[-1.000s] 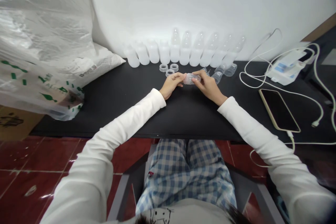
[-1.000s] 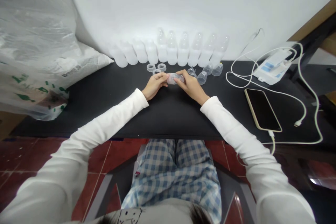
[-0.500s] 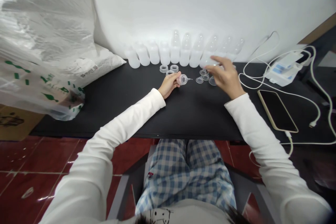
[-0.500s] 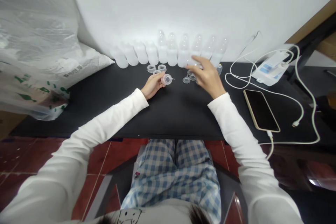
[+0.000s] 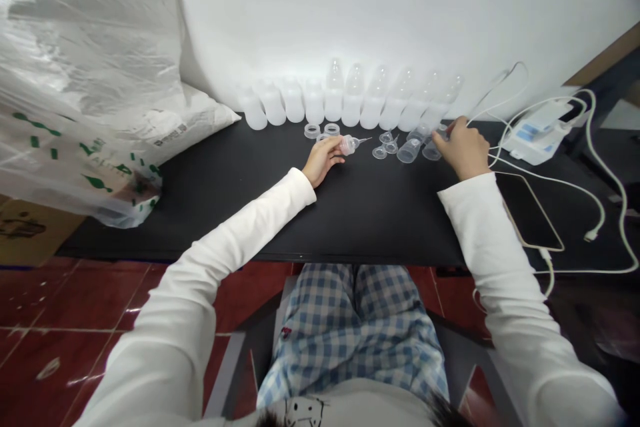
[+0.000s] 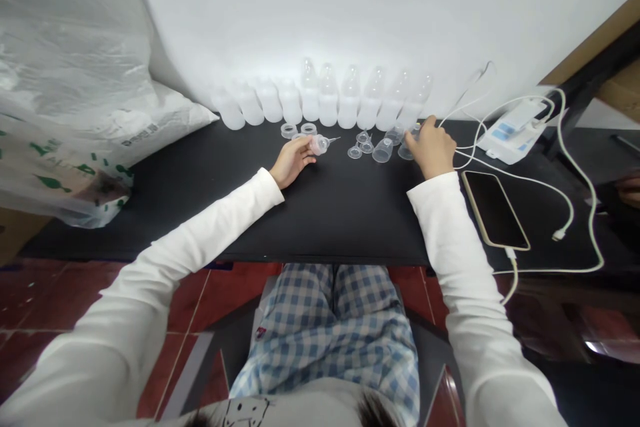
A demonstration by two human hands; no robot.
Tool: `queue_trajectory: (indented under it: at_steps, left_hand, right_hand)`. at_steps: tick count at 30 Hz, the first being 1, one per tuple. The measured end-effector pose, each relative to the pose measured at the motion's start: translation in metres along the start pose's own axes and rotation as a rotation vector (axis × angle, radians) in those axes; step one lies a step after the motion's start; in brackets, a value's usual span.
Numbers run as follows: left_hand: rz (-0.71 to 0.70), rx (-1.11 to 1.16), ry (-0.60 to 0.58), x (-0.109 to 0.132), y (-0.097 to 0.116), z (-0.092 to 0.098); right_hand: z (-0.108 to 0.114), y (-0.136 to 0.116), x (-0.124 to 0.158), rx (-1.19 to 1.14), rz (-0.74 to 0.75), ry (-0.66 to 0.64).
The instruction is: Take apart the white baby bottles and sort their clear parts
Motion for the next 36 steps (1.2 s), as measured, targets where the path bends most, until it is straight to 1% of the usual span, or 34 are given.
queue_trajectory:
  at_steps: [2, 4, 6, 8, 9, 11, 13, 15, 16, 18, 20, 22, 24, 26, 29, 32, 34, 36]
  left_hand:
    - [-0.009, -0.013, -0.011, -0.002, 0.000, 0.002]
    - [-0.022, -0.030, -0.026, -0.003, -0.001, 0.002]
    - [-0.037, -0.057, -0.040, -0.003, -0.001, 0.002]
    - [-0.054, -0.086, -0.053, -0.001, -0.001, 0.001]
    - [-0.064, -0.104, -0.062, -0.001, 0.000, 0.000]
    - [-0.093, -0.148, -0.084, 0.001, 0.001, -0.003]
    - [-0.134, -0.198, -0.113, 0.003, 0.002, -0.006]
    - [-0.179, -0.236, -0.145, 0.005, 0.005, -0.009]
    - [-0.199, -0.251, -0.160, 0.006, 0.006, -0.010]
    - [-0.233, -0.278, -0.185, 0.007, 0.008, -0.012]
    - [-0.262, -0.310, -0.208, 0.008, 0.008, -0.014]
    - [-0.294, -0.342, -0.237, 0.007, 0.007, -0.015]
    - [-0.325, -0.369, -0.268, 0.005, 0.004, -0.015]
    - [-0.349, -0.386, -0.298, 0.002, -0.001, -0.014]
    - [-0.379, -0.417, -0.380, 0.000, -0.007, -0.015]
    - [-0.430, -0.462, -0.460, 0.003, -0.006, -0.020]
    - [-0.443, -0.478, -0.459, 0.005, -0.004, -0.022]
    - [-0.423, -0.469, -0.440, 0.006, -0.003, -0.024]
  right_hand:
    - [-0.005, 0.002, -0.002, -0.052, 0.016, 0.030]
    - [-0.006, 0.004, -0.003, -0.080, 0.001, 0.058]
    - [-0.001, 0.001, -0.001, -0.076, -0.028, 0.099]
    - [0.008, -0.010, 0.005, -0.114, 0.003, 0.173]
    - [0.011, -0.019, 0.010, -0.161, 0.061, 0.211]
    - [0.011, -0.044, 0.022, -0.267, 0.234, 0.253]
    - [0.001, -0.071, 0.037, -0.363, 0.440, 0.240]
    - [-0.013, -0.095, 0.051, -0.452, 0.587, 0.230]
    - [-0.020, -0.104, 0.056, -0.484, 0.644, 0.226]
    - [-0.031, -0.116, 0.063, -0.512, 0.707, 0.229]
    - [-0.040, -0.122, 0.064, -0.531, 0.735, 0.208]
    - [-0.045, -0.123, 0.063, -0.568, 0.764, 0.154]
    - [-0.049, -0.121, 0.061, -0.639, 0.782, 0.111]
    - [-0.051, -0.119, 0.059, -0.722, 0.781, 0.095]
    - [-0.054, -0.120, 0.060, -0.818, 0.799, 0.066]
    - [-0.055, -0.123, 0.063, -0.871, 0.831, 0.029]
    - [-0.054, -0.125, 0.064, -0.887, 0.835, 0.031]
    - [-0.052, -0.125, 0.063, -0.886, 0.822, 0.048]
Point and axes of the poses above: each hand's wrist, its own x-axis away from the middle knuckle, its own z-axis out of the back of the hand, y = z × x, the point moved 6 cm from there along -x, towards the middle knuckle, and after that the axes turned 6 degrees about z, right-handed, at the moved point
